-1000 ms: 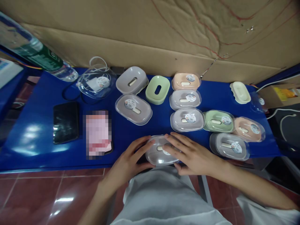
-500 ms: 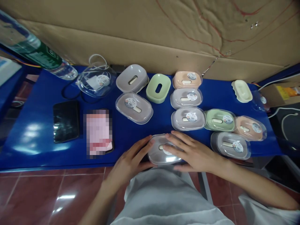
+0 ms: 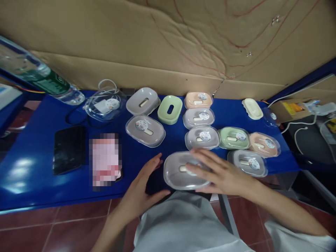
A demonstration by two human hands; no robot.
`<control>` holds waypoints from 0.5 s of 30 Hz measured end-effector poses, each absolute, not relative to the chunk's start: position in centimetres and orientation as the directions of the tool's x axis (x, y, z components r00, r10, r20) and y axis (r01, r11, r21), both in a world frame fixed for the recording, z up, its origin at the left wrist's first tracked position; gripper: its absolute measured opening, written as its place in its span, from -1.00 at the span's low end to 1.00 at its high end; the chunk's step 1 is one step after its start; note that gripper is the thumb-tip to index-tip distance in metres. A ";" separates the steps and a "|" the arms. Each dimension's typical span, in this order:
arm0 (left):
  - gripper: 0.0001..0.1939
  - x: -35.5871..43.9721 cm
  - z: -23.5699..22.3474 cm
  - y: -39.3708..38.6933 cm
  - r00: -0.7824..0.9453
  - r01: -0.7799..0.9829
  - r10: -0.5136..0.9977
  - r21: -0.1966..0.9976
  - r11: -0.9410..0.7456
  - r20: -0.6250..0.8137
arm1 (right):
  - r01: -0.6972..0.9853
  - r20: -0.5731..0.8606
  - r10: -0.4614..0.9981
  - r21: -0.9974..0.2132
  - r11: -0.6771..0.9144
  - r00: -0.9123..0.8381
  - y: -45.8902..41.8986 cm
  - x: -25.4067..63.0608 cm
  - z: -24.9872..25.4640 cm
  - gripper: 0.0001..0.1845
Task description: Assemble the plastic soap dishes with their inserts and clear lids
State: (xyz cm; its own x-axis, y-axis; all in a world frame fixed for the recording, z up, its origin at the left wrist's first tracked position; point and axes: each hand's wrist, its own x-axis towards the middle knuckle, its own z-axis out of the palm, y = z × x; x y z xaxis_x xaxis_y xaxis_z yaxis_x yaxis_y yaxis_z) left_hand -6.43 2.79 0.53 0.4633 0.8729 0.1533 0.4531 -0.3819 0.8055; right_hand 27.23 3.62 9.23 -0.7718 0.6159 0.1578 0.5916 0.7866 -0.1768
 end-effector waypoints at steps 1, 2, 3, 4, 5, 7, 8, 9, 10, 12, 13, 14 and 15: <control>-0.08 -6.4 0.6 2.8 0.451 0.449 0.881 0.816 -0.365 0.146 | 0.619 0.199 0.647 -0.189 0.762 -0.736 4.1 28.5 10.4 -0.07; -0.13 -6.2 0.7 2.9 0.443 0.457 0.886 0.815 -0.357 0.140 | 0.661 0.237 0.689 -0.197 0.724 -0.685 5.0 30.0 11.5 -0.07; -0.19 -6.0 0.7 3.1 0.438 0.474 0.888 0.804 -0.359 0.138 | 0.718 0.274 0.743 -0.204 0.666 -0.611 6.2 31.9 12.3 -0.08; -0.25 -5.8 0.8 3.2 0.436 0.496 0.889 0.787 -0.366 0.139 | 0.784 0.293 0.800 -0.203 0.587 -0.523 7.7 34.0 12.8 -0.10; -0.31 -5.5 0.8 3.3 0.430 0.517 0.891 0.769 -0.375 0.145 | 0.846 0.296 0.849 -0.184 0.501 -0.438 9.5 36.2 12.9 -0.16; -0.42 -5.0 0.9 3.5 0.414 0.546 0.895 0.741 -0.392 0.168 | 0.918 0.279 0.912 -0.174 0.355 -0.300 13.3 40.6 12.1 -0.21; -0.47 -4.9 0.9 3.5 0.406 0.551 0.895 0.731 -0.402 0.185 | 0.937 0.245 0.938 -0.187 0.295 -0.247 15.0 42.6 11.3 -0.21; -0.52 -4.7 1.0 3.4 0.400 0.552 0.893 0.724 -0.415 0.207 | 0.947 0.191 0.958 -0.200 0.253 -0.215 16.6 44.3 10.3 -0.21; -0.56 -4.6 1.1 3.4 0.396 0.546 0.889 0.719 -0.431 0.232 | 0.950 0.167 0.965 -0.209 0.234 -0.201 17.8 45.6 9.3 -0.23; -0.62 -4.4 1.3 3.3 0.389 0.525 0.877 0.714 -0.463 0.283 | 0.945 0.144 0.966 -0.218 0.244 -0.216 19.3 47.1 7.5 -0.24; -0.64 -4.2 1.6 3.3 0.385 0.518 0.871 0.709 -0.478 0.305 | 0.940 0.149 0.961 -0.220 0.262 -0.233 19.6 47.4 6.7 -0.23; -0.65 -4.0 1.9 3.5 0.381 0.515 0.863 0.698 -0.497 0.333 | 0.933 0.155 0.954 -0.220 0.285 -0.256 19.7 47.4 6.2 -0.22; -0.66 -3.7 2.4 3.9 0.374 0.518 0.849 0.676 -0.524 0.372 | 0.925 0.160 0.947 -0.219 0.310 -0.279 19.7 47.3 5.8 -0.20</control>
State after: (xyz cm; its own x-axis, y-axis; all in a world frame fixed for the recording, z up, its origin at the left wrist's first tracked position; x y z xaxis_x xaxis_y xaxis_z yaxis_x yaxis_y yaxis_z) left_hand -3.68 3.86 2.36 0.3738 0.8495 0.3724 0.5181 -0.5242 0.6759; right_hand 47.34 19.68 5.75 -0.2790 0.9469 0.1600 0.9252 0.3097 -0.2193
